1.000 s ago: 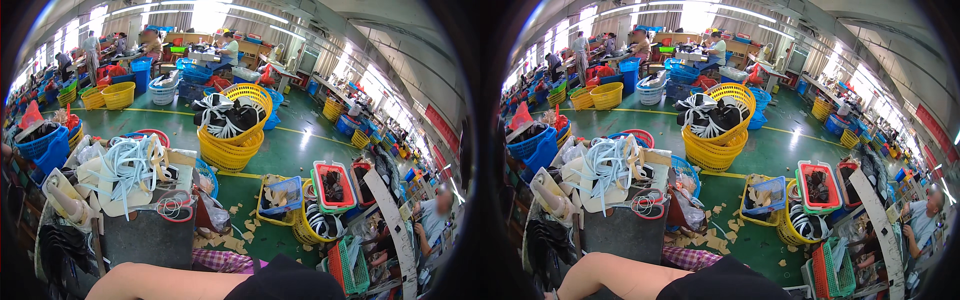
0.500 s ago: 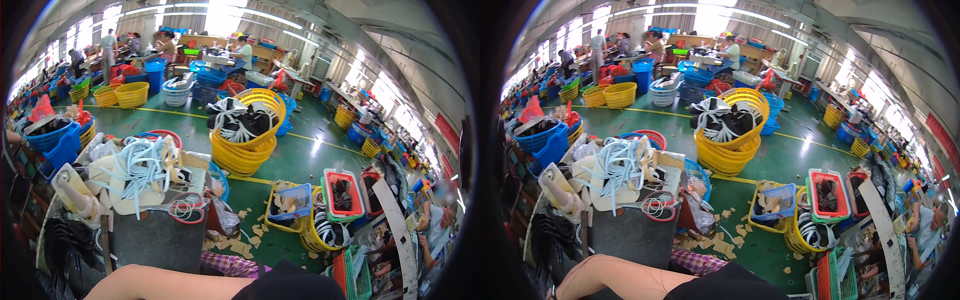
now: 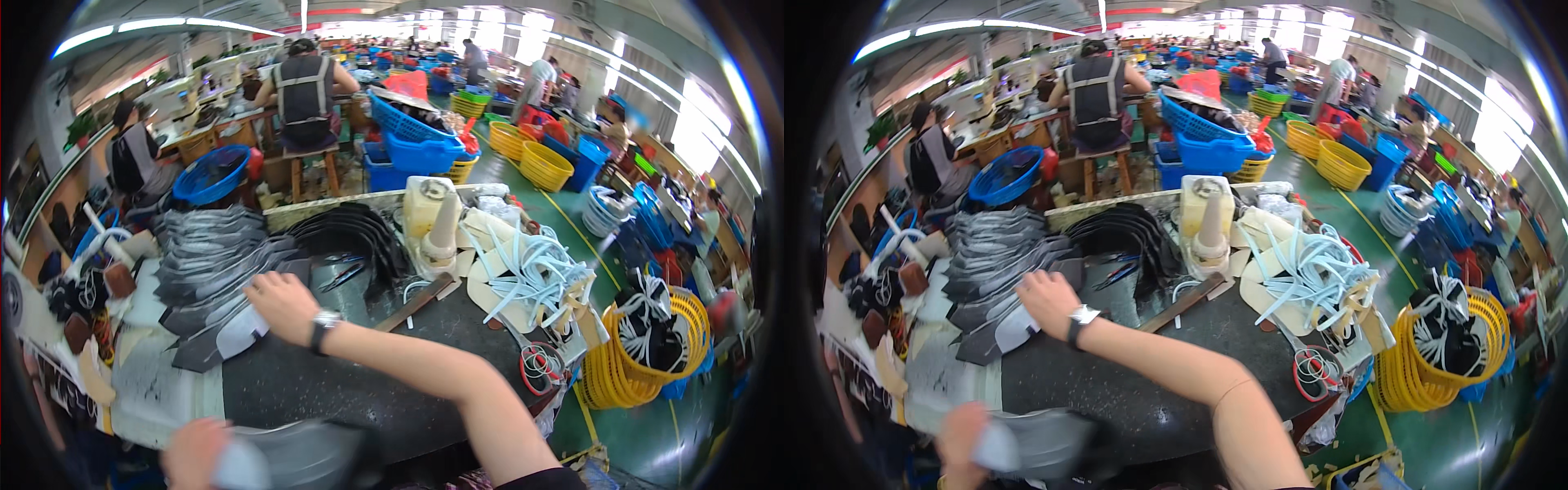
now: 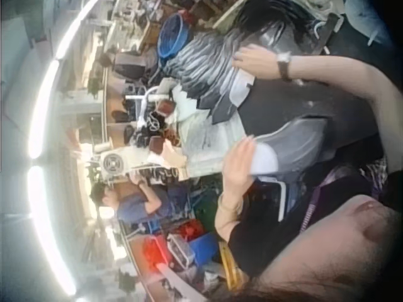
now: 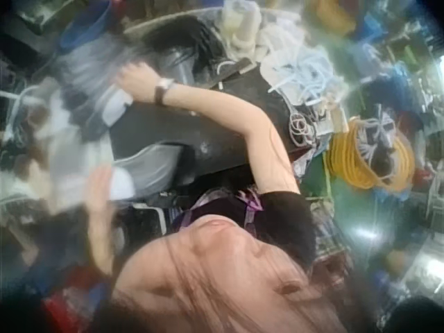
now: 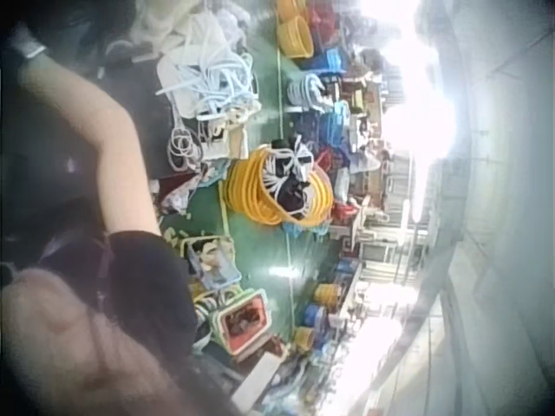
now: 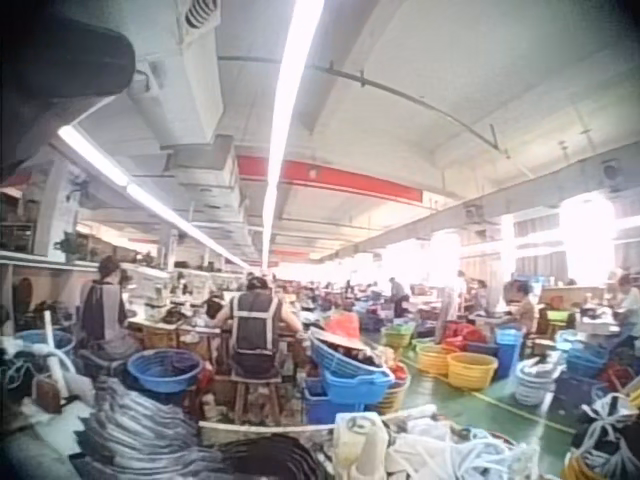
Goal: The person hammers the edges of shoe upper components, applies reinforcement strips along the edges, and folds and presses the material over the strips by hand.
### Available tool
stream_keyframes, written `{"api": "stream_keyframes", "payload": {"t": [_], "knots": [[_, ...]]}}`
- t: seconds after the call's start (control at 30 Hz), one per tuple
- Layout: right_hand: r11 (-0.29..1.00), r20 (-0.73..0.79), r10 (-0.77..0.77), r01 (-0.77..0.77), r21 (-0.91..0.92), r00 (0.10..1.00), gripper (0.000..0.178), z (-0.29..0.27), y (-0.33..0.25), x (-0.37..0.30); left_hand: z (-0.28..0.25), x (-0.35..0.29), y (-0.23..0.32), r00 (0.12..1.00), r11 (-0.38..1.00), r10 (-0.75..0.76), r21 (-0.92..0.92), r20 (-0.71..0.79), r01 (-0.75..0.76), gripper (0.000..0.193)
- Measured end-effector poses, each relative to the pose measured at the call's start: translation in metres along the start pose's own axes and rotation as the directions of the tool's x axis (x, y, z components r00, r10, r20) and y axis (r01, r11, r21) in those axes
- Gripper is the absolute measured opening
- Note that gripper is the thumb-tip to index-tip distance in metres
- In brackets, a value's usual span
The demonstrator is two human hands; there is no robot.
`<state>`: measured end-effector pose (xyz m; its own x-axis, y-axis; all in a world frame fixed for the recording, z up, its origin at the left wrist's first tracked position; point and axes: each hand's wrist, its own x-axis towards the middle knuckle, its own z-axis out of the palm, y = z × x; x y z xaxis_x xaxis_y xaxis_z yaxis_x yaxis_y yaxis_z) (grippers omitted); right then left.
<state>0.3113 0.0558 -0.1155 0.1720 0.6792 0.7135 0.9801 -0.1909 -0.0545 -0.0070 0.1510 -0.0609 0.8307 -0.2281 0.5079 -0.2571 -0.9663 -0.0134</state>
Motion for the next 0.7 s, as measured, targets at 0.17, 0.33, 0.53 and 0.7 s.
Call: {"api": "stream_keyframes", "payload": {"t": [0.17,0.33,0.53,0.7], "knots": [[0.992,0.624,0.113,-0.05,-0.117,0.773,0.015,-0.108,0.03,-0.095,0.082,0.037,0.062,0.925,0.99,0.034,-0.14,0.378,0.021,0.058],[0.964,0.328,-0.112,0.182,-0.194,0.938,0.018,-0.096,0.047,-0.165,0.113,0.06,0.051,0.856,0.933,0.187,-0.36,0.482,-0.001,0.061],[0.995,0.369,0.082,-0.098,0.026,0.926,0.023,-0.114,0.02,-0.148,0.138,0.119,0.041,0.305,0.616,0.454,-0.543,0.837,0.571,0.056],[0.864,0.248,0.212,-0.3,0.405,0.945,0.033,-0.224,0.003,-0.142,0.169,0.166,0.104,0.37,0.236,0.76,-0.757,0.534,0.609,0.034]]}}
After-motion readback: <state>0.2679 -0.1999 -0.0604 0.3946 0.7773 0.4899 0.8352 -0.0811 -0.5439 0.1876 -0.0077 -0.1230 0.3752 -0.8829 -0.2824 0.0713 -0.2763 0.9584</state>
